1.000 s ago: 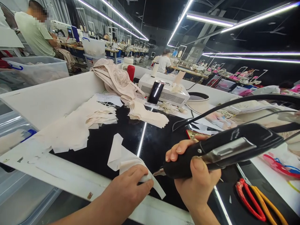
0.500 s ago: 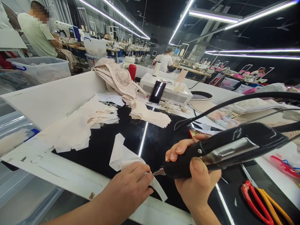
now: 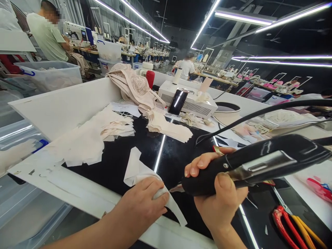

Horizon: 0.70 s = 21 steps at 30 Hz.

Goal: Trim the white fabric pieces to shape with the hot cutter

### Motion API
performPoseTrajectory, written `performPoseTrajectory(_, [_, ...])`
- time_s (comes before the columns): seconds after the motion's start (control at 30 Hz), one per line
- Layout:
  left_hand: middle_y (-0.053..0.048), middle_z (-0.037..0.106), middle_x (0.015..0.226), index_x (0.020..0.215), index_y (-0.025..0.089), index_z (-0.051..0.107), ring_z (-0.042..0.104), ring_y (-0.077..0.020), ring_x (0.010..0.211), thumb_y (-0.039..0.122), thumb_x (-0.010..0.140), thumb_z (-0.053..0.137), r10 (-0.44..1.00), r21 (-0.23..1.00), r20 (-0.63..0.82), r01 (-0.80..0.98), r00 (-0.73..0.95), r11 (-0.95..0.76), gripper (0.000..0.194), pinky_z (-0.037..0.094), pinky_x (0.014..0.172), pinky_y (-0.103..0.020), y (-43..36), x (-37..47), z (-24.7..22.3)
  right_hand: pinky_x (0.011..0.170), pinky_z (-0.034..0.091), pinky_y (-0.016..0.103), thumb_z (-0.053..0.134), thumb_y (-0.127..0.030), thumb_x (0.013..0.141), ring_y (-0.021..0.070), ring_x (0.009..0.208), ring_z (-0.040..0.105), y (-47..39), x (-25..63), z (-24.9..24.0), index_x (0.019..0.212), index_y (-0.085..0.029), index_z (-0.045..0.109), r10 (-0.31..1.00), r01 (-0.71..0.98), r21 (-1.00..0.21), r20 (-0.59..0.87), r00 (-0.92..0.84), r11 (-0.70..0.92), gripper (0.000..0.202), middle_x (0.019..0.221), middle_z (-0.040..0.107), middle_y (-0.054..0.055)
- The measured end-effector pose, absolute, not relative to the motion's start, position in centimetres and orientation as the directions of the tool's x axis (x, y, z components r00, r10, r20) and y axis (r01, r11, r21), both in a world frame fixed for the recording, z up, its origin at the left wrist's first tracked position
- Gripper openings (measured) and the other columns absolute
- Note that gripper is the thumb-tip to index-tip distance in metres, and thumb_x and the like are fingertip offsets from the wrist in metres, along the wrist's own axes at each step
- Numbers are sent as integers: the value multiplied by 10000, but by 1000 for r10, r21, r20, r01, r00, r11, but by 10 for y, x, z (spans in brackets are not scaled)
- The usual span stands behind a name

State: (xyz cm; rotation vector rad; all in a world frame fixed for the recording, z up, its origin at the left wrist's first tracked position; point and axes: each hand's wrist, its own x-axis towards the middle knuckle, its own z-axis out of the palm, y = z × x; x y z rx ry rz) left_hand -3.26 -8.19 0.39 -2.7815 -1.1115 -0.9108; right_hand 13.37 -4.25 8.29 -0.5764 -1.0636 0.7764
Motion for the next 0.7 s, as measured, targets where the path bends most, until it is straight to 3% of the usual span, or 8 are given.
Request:
performPoseTrajectory(0.37, [-88,663,1124,1110,166,642,702,-271,1041,265,729,1013,622,174,563,657,544,-733,541,651,904,-385,-82,-30,-1,500,549,291,802,-345,854,147,533,623,-34,129,83,1110,-262,610,808,-268,-765,524,269,586,331,738,668,-60])
performPoseTrajectory(0.7, [-91,671,1111,1106,162,648,694,-274,1060,340,842,935,624,142,550,674,556,-725,429,638,904,-388,-83,-28,-3,507,552,284,806,-333,869,147,544,630,-29,123,81,1105,-259,607,810,-280,-762,531,248,584,317,743,673,-57])
